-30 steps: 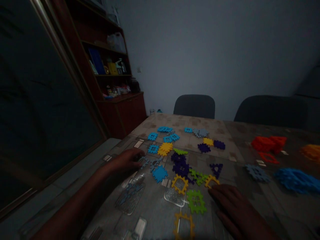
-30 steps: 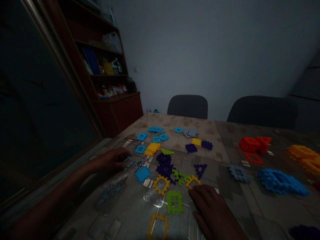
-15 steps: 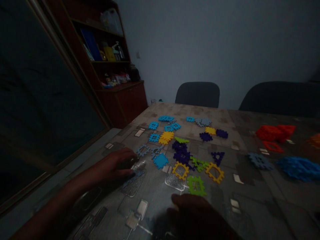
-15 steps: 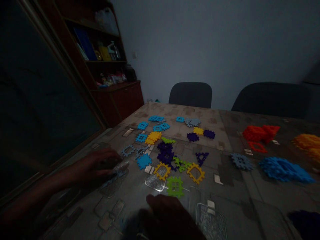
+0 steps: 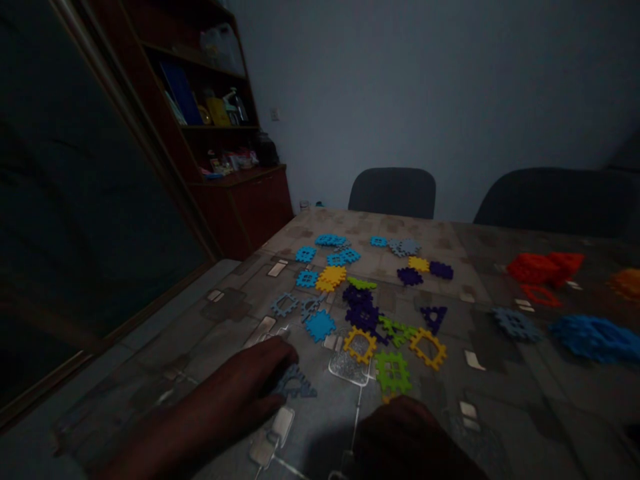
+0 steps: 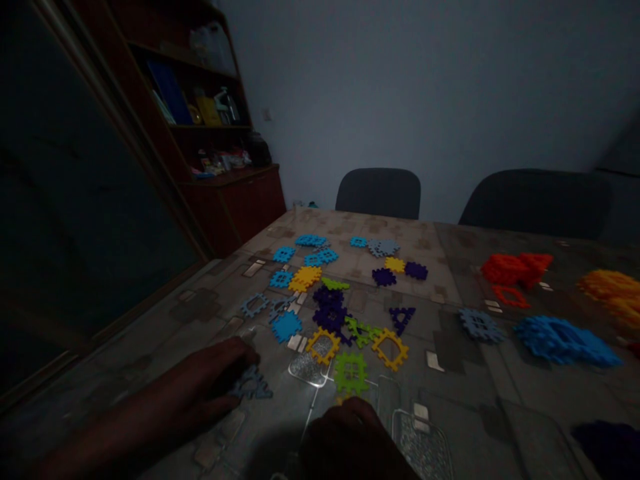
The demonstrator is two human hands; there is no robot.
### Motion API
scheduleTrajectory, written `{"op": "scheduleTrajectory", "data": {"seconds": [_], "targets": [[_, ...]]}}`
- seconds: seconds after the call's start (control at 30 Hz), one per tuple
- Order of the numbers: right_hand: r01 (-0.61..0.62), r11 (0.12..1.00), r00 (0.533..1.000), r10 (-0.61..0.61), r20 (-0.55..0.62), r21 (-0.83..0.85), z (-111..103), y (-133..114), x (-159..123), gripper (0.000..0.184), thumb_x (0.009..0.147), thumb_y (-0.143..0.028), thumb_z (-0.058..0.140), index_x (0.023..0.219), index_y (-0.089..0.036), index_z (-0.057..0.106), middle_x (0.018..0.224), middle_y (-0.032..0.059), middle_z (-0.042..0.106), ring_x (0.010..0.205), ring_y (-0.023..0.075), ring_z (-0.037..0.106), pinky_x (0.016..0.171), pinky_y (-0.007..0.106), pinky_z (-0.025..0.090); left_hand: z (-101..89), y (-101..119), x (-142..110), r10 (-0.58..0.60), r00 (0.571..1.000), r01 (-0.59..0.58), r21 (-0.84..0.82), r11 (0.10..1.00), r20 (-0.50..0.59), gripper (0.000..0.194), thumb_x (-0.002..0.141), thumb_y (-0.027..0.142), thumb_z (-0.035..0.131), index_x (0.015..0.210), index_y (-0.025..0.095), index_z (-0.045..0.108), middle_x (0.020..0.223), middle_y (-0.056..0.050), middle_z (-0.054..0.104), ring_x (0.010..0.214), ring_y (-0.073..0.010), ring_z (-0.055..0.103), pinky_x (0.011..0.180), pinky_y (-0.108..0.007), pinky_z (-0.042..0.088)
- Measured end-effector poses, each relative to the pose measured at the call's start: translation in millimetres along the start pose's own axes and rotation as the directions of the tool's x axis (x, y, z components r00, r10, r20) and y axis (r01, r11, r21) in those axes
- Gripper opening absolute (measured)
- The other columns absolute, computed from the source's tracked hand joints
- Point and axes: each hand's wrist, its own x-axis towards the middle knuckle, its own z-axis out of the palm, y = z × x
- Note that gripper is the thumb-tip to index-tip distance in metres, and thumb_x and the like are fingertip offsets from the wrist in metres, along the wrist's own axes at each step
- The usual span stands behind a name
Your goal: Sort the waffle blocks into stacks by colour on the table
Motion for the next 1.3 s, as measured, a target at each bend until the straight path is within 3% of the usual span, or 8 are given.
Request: {"op": "scheduleTrajectory", "data": {"seconds": [0.17,0.43,0.57,0.77,0.87,1.0,1.17,1.3], "targets": [[-0.078,0.992,0.997,0.077,-0.014,-0.101,-23,21,-18,0.027,0.087,-0.026,0.062,0.114,-0.024,0.058,0.101,0.0032,0.072,0.082,0.019,0.065,0.077,0.033,0.047,18.7,35,19,0.082,0.985,-0.077,-0.036,0.996,0.153,0.035,0.081,0.02,0.062,0.114,0.029,0.054,0.115,-0.003,0.062,0.103,-0.024,0.059,0.09,-0.038,0.048],[-0.182,0.977,0.983,0.182,-0.004,-0.113,-19,16,-20,0.009,0.079,-0.019,0.063,0.084,-0.023,0.057,0.074,-0.0014,0.063,0.066,0.0162,0.055,0.066,0.03,0.038,31.4,75,55,0.2,0.942,-0.198,-0.036,0.98,0.269,0.044,0.077,0.011,0.063,0.116,0.027,0.054,0.114,-0.004,0.062,0.105,-0.0252,0.058,0.089,-0.038,0.046],[-0.239,0.963,0.969,0.23,-0.086,-0.126,-23,19,-22,0.024,0.076,-0.016,0.063,0.098,-0.024,0.06,0.074,-0.002,0.064,0.068,0.0176,0.056,0.07,0.032,0.037,34.0,73,65,0.181,0.943,-0.158,-0.105,0.982,0.28,0.051,0.078,0.016,0.07,0.124,0.031,0.054,0.12,-0.001,0.062,0.109,-0.024,0.057,0.093,-0.037,0.043],[-0.331,0.938,0.924,0.345,0.165,-0.106,-48,25,-18,0.027,0.072,-0.035,0.075,0.092,-0.024,0.06,0.091,0.0003,0.064,0.084,0.0197,0.057,0.077,0.033,0.036,26.5,51,71,0.148,0.955,-0.114,-0.144,0.983,0.256,0.031,0.08,0.021,0.069,0.109,0.028,0.061,0.104,0.0,0.064,0.093,-0.0199,0.059,0.08,-0.03,0.042],[-0.323,0.939,0.92,0.341,0.193,-0.116,-50,22,-13,0.022,0.071,-0.026,0.076,0.084,-0.023,0.06,0.087,-0.0006,0.063,0.081,0.0181,0.054,0.074,0.031,0.034,25.2,51,70,0.198,0.946,-0.174,-0.114,0.978,0.259,0.024,0.079,0.025,0.072,0.1,0.025,0.06,0.103,-0.001,0.062,0.094,-0.0202,0.057,0.078,-0.029,0.042],[-0.299,0.945,0.943,0.314,0.108,-0.133,-46,21,-13,0.012,0.079,-0.012,0.067,0.078,-0.021,0.059,0.079,-0.0018,0.061,0.076,0.0151,0.051,0.074,0.03,0.032,25.5,58,68,0.224,0.937,-0.218,-0.052,0.975,0.269,0.021,0.079,0.021,0.072,0.092,0.022,0.055,0.103,-0.003,0.06,0.094,-0.0212,0.057,0.075,-0.03,0.042],[-0.243,0.959,0.963,0.256,0.079,-0.145,-45,28,-19,0.012,0.077,-0.015,0.069,0.082,-0.021,0.059,0.082,-0.0012,0.063,0.078,0.0155,0.051,0.076,0.03,0.031,33.8,63,66,0.297,0.931,-0.297,-0.03,0.954,0.214,0.044,0.083,0.024,0.071,0.121,0.027,0.051,0.115,-0.006,0.058,0.103,-0.0251,0.056,0.083,-0.036,0.045],[-0.227,0.967,0.968,0.238,0.085,-0.119,-45,30,-21,0.017,0.076,-0.016,0.072,0.087,-0.02,0.061,0.084,0.0,0.064,0.08,0.0165,0.053,0.076,0.03,0.032,46.7,70,66,0.463,0.863,-0.472,-0.008,0.882,0.202,0.045,0.089,0.025,0.061,0.131,0.031,0.045,0.112,-0.006,0.055,0.098,-0.0245,0.054,0.081,-0.036,0.047]]}}
